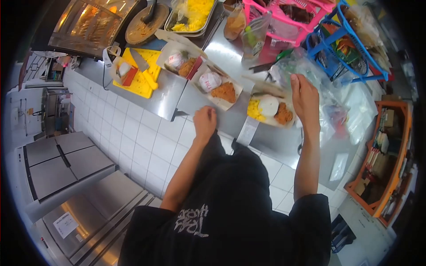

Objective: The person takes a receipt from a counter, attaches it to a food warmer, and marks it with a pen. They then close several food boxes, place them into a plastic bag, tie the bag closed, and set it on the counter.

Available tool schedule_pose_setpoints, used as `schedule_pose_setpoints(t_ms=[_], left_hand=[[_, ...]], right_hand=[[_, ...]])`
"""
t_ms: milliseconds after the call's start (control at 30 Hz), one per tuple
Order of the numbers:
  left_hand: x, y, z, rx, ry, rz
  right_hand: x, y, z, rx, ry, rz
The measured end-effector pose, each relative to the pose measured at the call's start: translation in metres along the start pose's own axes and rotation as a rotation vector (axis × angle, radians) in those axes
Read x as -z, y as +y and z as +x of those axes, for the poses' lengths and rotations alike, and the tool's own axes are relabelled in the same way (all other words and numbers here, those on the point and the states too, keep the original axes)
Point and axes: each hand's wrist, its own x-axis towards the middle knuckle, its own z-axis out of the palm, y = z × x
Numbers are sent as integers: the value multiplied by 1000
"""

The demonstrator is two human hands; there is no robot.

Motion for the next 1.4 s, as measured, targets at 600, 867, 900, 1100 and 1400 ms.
schedule_pose_setpoints(t_ms=[600, 867, 900, 1100, 1400], left_hand=[[-31, -11, 30, 108, 138, 323], [-32, -17, 27, 89, 141, 281], [-31, -17, 27, 95, 121, 274], [-32, -18, 26, 76, 90, 315], [-37, -24, 24, 71, 39, 394]], right_hand=[[-123, 51, 153, 912, -887, -684], [-107, 61, 145, 696, -684, -669], [-94, 66, 144, 655, -652, -720], [-59, 121, 128, 475, -641, -986], [-60, 121, 127, 388, -490, -852]])
